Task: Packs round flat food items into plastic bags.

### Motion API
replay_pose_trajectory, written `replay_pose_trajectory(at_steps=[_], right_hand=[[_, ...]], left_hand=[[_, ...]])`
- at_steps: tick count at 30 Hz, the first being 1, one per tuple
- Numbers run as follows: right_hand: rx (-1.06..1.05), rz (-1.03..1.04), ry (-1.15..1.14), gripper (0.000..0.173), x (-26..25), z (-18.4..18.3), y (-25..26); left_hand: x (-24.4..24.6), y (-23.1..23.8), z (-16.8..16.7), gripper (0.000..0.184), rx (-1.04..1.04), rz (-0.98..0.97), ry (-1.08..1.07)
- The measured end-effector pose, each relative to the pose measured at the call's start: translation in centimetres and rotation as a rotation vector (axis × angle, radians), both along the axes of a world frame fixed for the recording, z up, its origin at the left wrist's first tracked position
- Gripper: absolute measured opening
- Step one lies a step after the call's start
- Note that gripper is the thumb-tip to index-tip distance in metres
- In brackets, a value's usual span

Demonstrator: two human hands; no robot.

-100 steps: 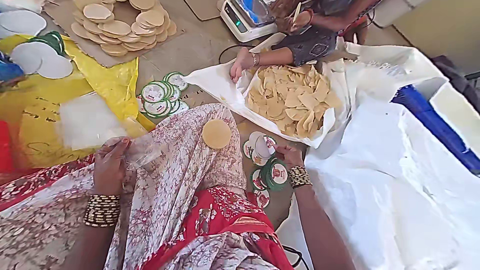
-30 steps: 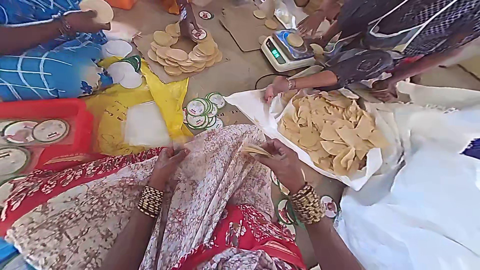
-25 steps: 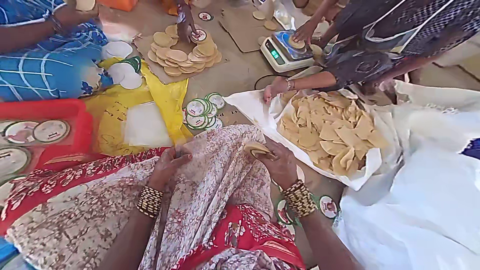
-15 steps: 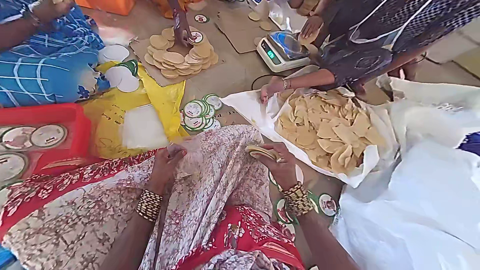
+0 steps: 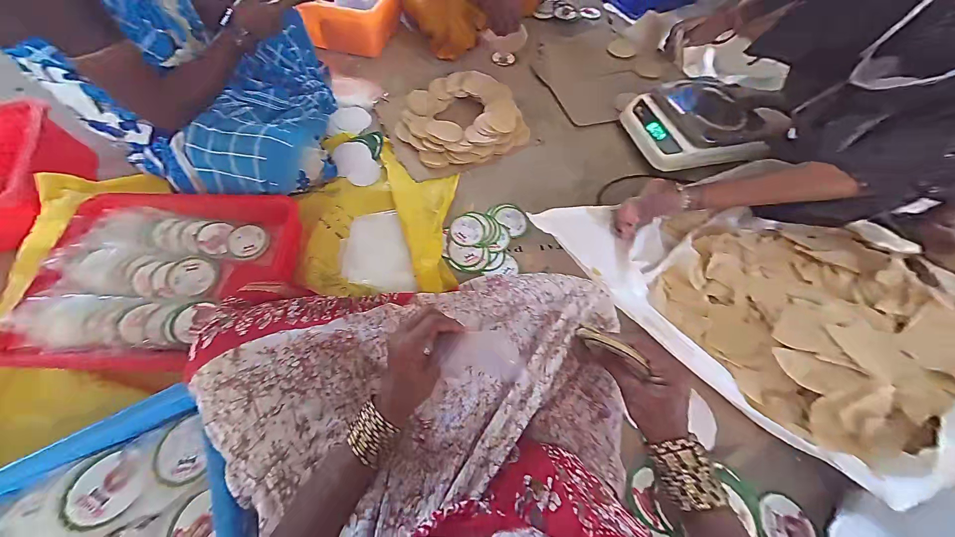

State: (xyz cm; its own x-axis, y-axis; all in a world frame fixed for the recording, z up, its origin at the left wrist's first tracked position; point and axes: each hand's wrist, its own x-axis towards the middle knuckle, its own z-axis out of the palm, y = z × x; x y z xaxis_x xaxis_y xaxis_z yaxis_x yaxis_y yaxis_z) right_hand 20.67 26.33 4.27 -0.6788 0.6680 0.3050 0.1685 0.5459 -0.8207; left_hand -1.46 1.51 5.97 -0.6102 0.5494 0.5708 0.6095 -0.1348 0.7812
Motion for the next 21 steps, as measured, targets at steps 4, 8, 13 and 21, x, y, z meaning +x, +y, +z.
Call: replay_pose_trajectory(at_steps=[4,8,13,21], right_hand=[[-0.028,-0.05,-0.024,0.026,-0.7,0.7,0.0],[-0.154,-0.114,0.051,0.023,-1.4,2.8,-0.5],[-0.166,-0.066,0.235,0.026,-1.4,6.8,-1.1],[-0.083,0.217,0.396,0.034,-0.5,13.8,-3.4]], left_hand=[[2.0,-0.5,3.6,0.01,0.044,-0.056,-0.046],[3.1,-1.1,5.7,0.016,0.058,-0.131,-0.132],[4.2,-2.3,7.5,0.013,0.007,-0.19,-0.045],[5.7,-2.3,7.3,0.016,-0.082,-0.236,-0.011]])
